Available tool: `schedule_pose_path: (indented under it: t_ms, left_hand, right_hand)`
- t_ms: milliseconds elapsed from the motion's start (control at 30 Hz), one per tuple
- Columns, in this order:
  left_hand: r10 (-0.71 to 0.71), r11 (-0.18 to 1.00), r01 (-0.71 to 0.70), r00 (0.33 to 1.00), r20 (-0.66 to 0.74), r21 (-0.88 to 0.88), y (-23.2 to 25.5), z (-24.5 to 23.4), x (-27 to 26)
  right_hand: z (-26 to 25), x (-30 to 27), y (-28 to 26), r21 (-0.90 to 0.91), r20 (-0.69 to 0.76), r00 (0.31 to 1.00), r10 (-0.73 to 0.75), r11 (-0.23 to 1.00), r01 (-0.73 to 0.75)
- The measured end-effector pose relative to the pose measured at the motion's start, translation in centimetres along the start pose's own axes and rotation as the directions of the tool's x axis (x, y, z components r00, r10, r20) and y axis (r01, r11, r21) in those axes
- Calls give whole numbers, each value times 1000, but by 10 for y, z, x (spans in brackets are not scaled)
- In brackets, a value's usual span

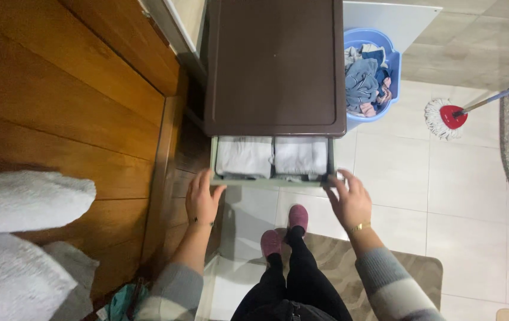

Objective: The person folds several white and grey towels and places them into a drawer. They also move a hairbrush from the top of the drawer unit into the drawer itself.

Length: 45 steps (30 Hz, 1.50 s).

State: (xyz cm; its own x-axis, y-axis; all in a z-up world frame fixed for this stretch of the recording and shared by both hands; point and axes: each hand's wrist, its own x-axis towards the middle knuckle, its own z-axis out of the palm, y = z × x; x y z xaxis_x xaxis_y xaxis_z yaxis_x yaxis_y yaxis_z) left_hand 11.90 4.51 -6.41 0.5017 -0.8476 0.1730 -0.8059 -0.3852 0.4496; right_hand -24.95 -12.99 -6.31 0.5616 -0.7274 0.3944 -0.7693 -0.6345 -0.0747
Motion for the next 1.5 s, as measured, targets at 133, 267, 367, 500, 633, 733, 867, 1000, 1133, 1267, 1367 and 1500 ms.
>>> schedule_pose_path:
  t_ms: [133,267,367,500,633,733,867,1000,1133,1267,1367,1500]
  left_hand:
    - [-32,996,40,995,-99,82,28,-4,50]
    - [-14,993,30,989,-149,111,27,8,89]
    - [-33,999,39,986,-162,32,20,21,110]
    - [-79,994,91,978,-191,55,13,40,118]
    - [-206,978,194,958,-201,-75,6,53,110]
    - [-433,880,380,888,-154,-285,-7,83,94]
    - [-818,345,654,561,126,-673,-81,184,63]
    - [-803,288,771,518,296,-569,-108,228,63]
    - [-660,511,766,640,394,-389,-133,257,84]
    - [-627,549,784,615,478,-288,-137,262,100]
    - [-604,557,786,605,518,-269,-143,265,90]
    - [-596,577,791,577,559,-202,-114,223,100]
  right_hand:
    - [13,50,6,-9,-79,993,86,996,-86]
    - [35,86,16,51,-156,981,119,992,-112]
    - [51,101,21,123,-197,966,167,982,-145]
    - [64,106,17,154,-160,957,242,964,-218]
    - [75,95,9,396,-7,890,455,819,-416]
    - [117,66,16,604,217,751,624,519,-605]
    - [169,32,24,493,778,204,595,-376,-784]
    - [207,27,39,402,841,110,530,-475,-782]
    - [246,31,51,414,838,187,513,-374,-830]
    - [279,15,59,447,804,292,518,-202,-871]
    - [325,-10,76,432,785,342,516,-62,-900]
    - [303,-3,69,424,771,363,523,3,-905]
